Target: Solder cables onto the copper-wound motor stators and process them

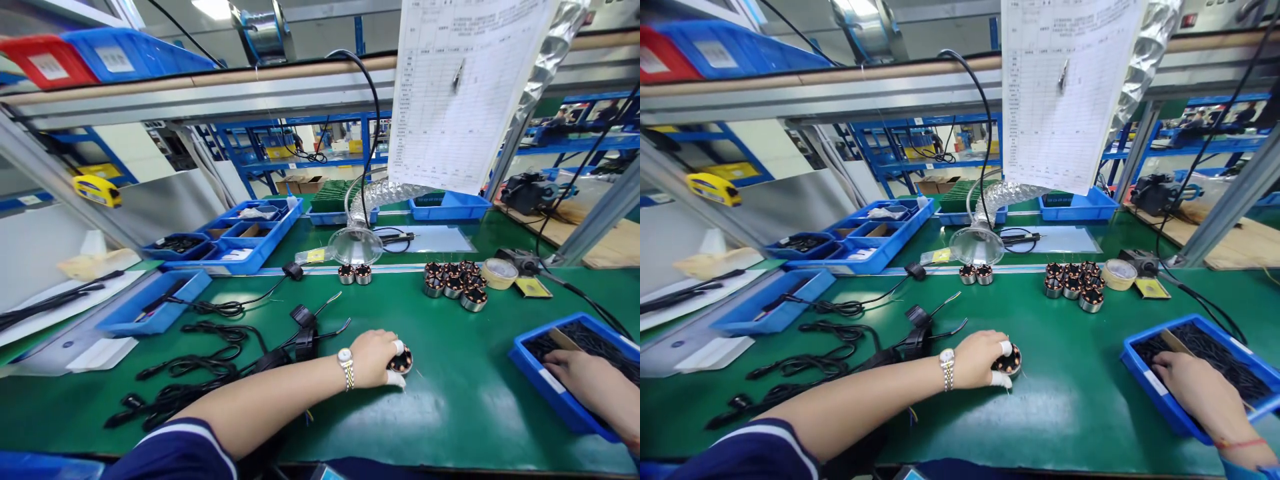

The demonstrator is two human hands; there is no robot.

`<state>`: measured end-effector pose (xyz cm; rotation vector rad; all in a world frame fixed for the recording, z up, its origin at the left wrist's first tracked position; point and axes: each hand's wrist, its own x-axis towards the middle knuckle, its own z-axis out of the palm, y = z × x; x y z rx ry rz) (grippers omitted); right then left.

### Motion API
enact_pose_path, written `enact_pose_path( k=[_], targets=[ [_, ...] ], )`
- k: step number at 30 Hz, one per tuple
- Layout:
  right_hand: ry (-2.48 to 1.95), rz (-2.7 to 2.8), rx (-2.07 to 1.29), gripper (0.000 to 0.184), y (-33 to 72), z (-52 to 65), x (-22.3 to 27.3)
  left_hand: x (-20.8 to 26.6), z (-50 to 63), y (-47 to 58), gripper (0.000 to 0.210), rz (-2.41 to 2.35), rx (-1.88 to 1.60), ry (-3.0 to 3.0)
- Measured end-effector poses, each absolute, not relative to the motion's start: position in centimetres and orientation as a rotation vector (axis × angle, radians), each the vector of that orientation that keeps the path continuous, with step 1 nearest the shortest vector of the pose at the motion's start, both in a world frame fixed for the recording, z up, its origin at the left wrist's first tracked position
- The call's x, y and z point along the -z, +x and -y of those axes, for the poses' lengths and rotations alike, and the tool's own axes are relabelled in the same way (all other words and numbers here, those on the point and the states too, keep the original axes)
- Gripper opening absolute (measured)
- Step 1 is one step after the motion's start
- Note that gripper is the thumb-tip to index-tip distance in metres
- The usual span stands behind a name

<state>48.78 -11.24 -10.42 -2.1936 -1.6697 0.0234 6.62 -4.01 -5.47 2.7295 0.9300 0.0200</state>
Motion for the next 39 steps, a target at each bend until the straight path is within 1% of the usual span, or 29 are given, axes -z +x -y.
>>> enact_pose_path(
  k=[3,4,6,8,10,12,14,16,17,18,19,22,23,25,28,33,39],
  targets=[
    [-2.438,1.767,-0.311,0.013,47.4,11.6,9.0,6.1,4.8,6.6,0.043,-0.699,-0.096,2.650],
    [-2.482,1.760,-0.297,0.016,46.7,11.8,8.5,6.2,4.9,6.4,0.042,-0.633,-0.115,2.602],
    [-2.514,1.773,-0.211,0.021,45.4,12.1,7.4,6.4,5.0,6.1,0.047,-0.581,-0.152,2.496],
    [-2.540,1.776,-0.108,0.025,44.2,12.3,6.8,6.8,5.1,5.8,0.059,-0.621,-0.184,2.385],
    [-2.580,1.733,-0.085,0.027,43.6,12.5,6.5,7.3,5.1,5.7,0.072,-0.661,-0.217,2.298],
    [-2.576,1.695,-0.059,0.026,43.4,12.8,6.4,7.8,5.2,5.7,0.080,-0.655,-0.237,2.264],
    [-2.486,1.658,0.033,0.025,43.1,13.3,6.1,8.1,5.3,5.9,0.079,-0.657,-0.237,2.276],
    [-2.315,1.561,0.134,0.026,41.9,13.8,5.6,8.2,5.4,6.2,0.072,-0.674,-0.224,2.284],
    [-2.217,1.482,0.127,0.026,40.8,14.0,5.4,8.1,5.4,6.3,0.068,-0.684,-0.214,2.276],
    [-2.117,1.401,0.054,0.026,39.4,14.2,5.2,7.9,5.4,6.4,0.066,-0.690,-0.202,2.259],
    [-2.019,1.336,-0.090,0.027,37.8,14.2,5.2,7.8,5.3,6.5,0.065,-0.691,-0.188,2.236],
    [-1.722,1.262,-0.771,0.027,32.1,13.9,5.9,7.4,5.1,6.6,0.061,-0.674,-0.149,2.171],
    [-1.628,1.236,-0.941,0.026,30.3,13.7,6.4,7.4,5.1,6.6,0.060,-0.663,-0.142,2.161],
    [-1.504,1.153,-1.137,0.024,27.7,13.1,7.4,7.3,5.1,6.6,0.057,-0.641,-0.133,2.158],
    [-1.438,1.052,-1.206,0.023,26.1,12.5,8.3,7.4,5.0,6.6,0.057,-0.621,-0.141,2.173],
    [-1.404,1.037,-1.291,0.022,26.2,12.2,8.2,7.2,5.0,6.7,0.056,-0.595,-0.139,2.179],
    [-1.461,1.194,-1.296,0.020,26.1,12.1,7.8,7.1,5.1,6.6,0.057,-0.615,-0.121,2.178]
  ],
)
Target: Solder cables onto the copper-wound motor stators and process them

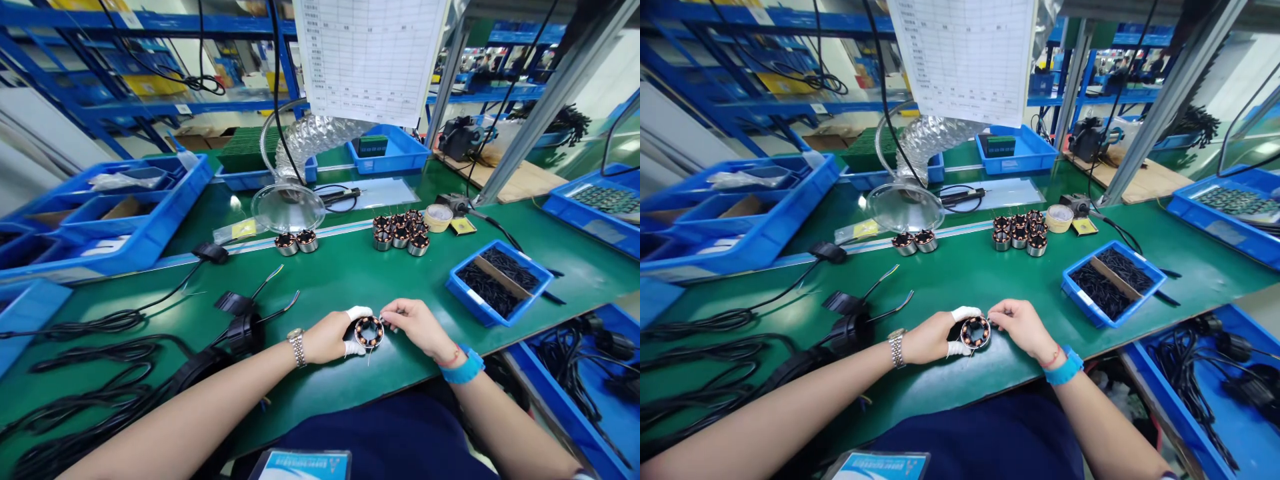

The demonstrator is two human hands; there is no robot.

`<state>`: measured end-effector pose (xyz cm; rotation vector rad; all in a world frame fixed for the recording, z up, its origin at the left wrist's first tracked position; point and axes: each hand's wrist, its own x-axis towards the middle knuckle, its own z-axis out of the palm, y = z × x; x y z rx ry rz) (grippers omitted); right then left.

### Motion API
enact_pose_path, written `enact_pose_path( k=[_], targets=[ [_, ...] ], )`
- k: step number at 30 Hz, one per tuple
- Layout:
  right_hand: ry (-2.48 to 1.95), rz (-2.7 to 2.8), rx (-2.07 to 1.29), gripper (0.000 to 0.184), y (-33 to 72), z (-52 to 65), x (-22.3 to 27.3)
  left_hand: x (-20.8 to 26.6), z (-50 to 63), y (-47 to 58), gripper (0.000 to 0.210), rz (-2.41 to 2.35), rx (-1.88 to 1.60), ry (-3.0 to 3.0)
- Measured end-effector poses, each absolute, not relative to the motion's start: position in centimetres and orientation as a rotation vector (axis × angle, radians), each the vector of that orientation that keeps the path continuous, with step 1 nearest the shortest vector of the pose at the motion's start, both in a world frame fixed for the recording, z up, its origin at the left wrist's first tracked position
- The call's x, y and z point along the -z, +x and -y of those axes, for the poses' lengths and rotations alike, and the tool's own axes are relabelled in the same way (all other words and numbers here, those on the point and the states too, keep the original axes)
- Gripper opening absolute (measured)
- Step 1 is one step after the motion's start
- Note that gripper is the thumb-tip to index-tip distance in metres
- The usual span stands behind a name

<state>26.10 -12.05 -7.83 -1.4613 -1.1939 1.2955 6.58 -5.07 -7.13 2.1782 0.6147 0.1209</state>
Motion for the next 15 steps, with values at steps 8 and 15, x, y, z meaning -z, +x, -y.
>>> enact_pose_path(
  k=[8,15],
  targets=[
    [-1.525,1.469,-1.148,0.018,26.6,11.8,7.9,7.7,5.1,6.4,0.059,-0.645,-0.112,2.205],
    [-1.454,1.300,-1.112,0.011,26.0,12.0,9.8,10.0,3.6,5.9,0.061,-0.639,-0.048,2.373]
  ],
)
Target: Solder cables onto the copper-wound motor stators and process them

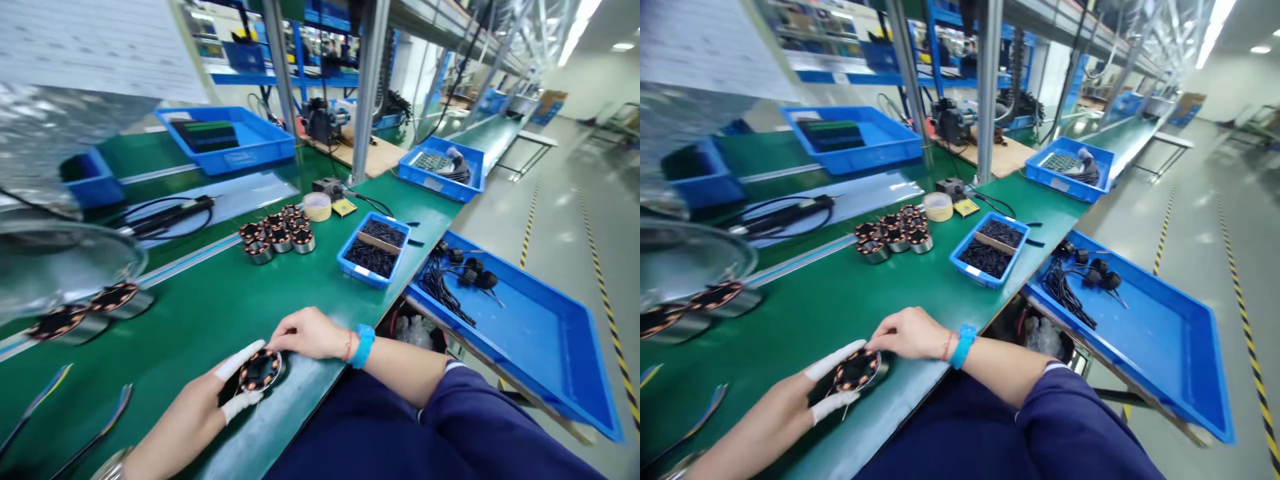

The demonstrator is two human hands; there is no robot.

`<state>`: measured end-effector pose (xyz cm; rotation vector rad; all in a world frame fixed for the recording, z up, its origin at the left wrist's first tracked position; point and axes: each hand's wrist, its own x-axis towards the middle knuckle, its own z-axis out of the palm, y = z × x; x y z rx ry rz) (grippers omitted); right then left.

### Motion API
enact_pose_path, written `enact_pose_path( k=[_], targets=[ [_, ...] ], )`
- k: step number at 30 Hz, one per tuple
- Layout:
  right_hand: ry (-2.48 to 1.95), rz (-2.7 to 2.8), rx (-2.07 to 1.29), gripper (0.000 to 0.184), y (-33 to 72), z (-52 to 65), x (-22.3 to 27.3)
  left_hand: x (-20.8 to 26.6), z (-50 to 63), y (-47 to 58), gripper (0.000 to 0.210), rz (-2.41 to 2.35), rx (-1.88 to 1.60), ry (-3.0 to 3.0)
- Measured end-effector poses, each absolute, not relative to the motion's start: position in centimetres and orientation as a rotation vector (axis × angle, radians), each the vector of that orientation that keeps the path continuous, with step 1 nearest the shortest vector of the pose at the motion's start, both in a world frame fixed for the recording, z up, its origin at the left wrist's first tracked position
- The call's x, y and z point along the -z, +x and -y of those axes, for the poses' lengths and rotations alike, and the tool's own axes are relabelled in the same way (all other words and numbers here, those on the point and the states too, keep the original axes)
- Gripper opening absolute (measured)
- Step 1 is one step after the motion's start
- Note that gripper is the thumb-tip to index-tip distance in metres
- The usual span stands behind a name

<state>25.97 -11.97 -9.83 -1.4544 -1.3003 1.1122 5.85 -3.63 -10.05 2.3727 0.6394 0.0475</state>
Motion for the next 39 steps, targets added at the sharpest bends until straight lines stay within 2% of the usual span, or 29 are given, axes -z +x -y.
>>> enact_pose_path(
  k=[4,8,13,18,22,34,36,39],
  targets=[
    [-1.345,0.844,-1.284,0.028,24.9,12.0,11.4,10.5,3.3,6.0,0.056,-0.557,-0.121,2.450],
    [-1.362,0.770,-1.176,0.038,24.0,12.0,12.3,10.7,3.7,6.2,0.058,-0.571,-0.193,2.502],
    [-1.391,0.928,-1.013,0.026,24.0,12.6,12.2,10.9,3.8,6.5,0.059,-0.610,-0.220,2.486],
    [-1.368,0.959,-1.112,0.015,24.4,13.3,10.7,9.7,4.4,6.8,0.058,-0.623,-0.164,2.442],
    [-1.341,0.850,-1.256,0.015,24.8,12.9,10.0,8.9,4.6,7.0,0.062,-0.621,-0.158,2.387],
    [-1.396,0.984,-1.347,0.011,25.1,11.5,9.3,8.6,4.2,6.9,0.067,-0.587,-0.162,2.341],
    [-1.414,1.054,-1.287,0.010,25.0,11.5,9.1,8.5,4.0,6.9,0.068,-0.596,-0.146,2.327],
    [-1.454,1.286,-1.001,0.013,24.9,12.1,8.9,8.3,3.7,6.9,0.069,-0.616,-0.124,2.306]
  ],
)
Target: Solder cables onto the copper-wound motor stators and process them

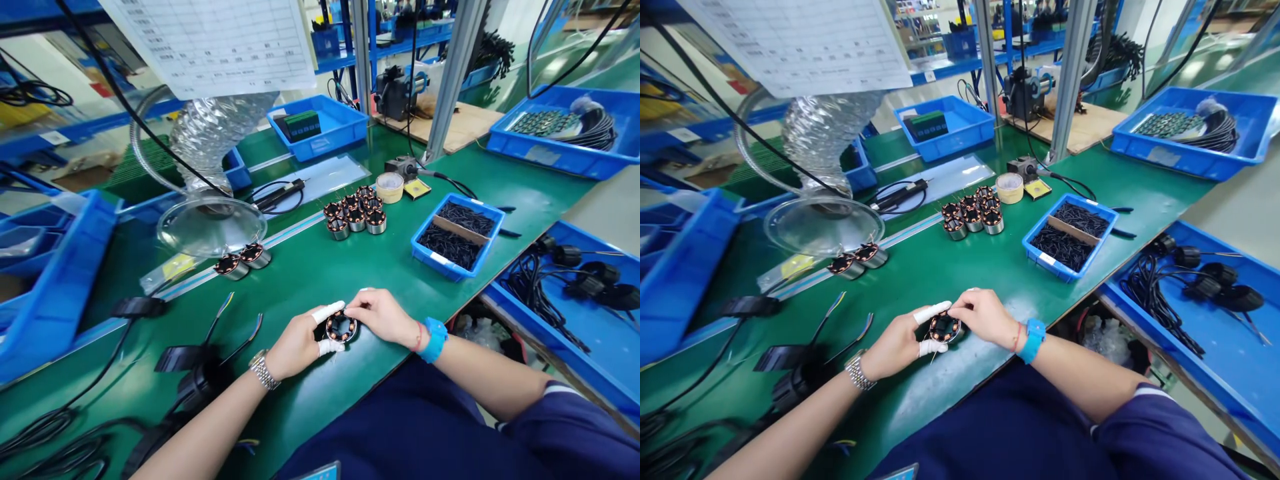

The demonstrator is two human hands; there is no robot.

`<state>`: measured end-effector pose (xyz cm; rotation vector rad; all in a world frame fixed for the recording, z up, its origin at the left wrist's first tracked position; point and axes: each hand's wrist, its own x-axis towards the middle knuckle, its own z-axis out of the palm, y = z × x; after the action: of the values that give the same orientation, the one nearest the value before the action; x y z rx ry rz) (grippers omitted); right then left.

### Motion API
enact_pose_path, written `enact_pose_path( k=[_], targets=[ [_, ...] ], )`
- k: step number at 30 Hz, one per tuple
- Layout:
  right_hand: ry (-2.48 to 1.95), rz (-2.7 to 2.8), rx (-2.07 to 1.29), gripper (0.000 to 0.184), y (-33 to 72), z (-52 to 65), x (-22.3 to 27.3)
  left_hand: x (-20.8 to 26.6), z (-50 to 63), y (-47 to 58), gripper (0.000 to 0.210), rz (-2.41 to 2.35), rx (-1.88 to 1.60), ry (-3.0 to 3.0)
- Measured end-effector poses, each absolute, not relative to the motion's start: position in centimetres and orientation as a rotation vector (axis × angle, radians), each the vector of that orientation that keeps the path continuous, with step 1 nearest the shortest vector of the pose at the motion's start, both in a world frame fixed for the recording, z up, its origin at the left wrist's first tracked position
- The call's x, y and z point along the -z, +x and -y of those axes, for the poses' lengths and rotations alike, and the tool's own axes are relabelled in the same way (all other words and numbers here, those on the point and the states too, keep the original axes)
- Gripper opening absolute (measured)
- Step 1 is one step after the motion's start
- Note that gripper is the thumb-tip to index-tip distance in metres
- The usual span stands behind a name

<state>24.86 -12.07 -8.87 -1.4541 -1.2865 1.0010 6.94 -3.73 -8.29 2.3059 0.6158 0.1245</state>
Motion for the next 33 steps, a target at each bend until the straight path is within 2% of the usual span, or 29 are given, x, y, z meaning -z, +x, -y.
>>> enact_pose_path(
  k=[4,9,12,16,18,21,23,28,33],
  targets=[
    [-1.399,1.567,-0.804,0.028,25.0,13.1,8.7,8.0,3.5,7.2,0.068,-0.603,-0.098,2.279],
    [-1.369,1.781,-0.631,0.026,25.5,13.8,9.0,7.9,3.5,7.4,0.068,-0.587,-0.102,2.267],
    [-1.326,1.812,-0.665,0.030,25.9,14.3,9.2,8.1,3.4,7.2,0.072,-0.613,-0.106,2.252],
    [-1.336,1.748,-0.770,0.044,26.6,14.8,9.8,8.0,2.7,6.2,0.081,-0.616,-0.093,2.226],
    [-1.378,1.726,-0.806,0.055,26.8,14.7,10.0,7.5,2.2,5.6,0.068,-0.632,-0.128,2.223],
    [-1.377,1.794,-0.829,0.071,26.5,13.9,10.0,6.8,1.8,5.2,0.034,-0.612,-0.217,2.182],
    [-1.365,1.841,-0.849,0.079,26.1,13.1,9.9,6.6,1.7,5.3,0.022,-0.606,-0.251,2.108],
    [-1.374,1.826,-0.827,0.060,25.0,11.9,9.9,6.9,1.5,6.6,0.018,-0.784,-0.311,1.909],
    [-1.432,1.841,-0.725,0.055,24.7,12.2,10.0,5.9,1.4,7.3,0.017,-0.882,-0.260,1.959]
  ],
)
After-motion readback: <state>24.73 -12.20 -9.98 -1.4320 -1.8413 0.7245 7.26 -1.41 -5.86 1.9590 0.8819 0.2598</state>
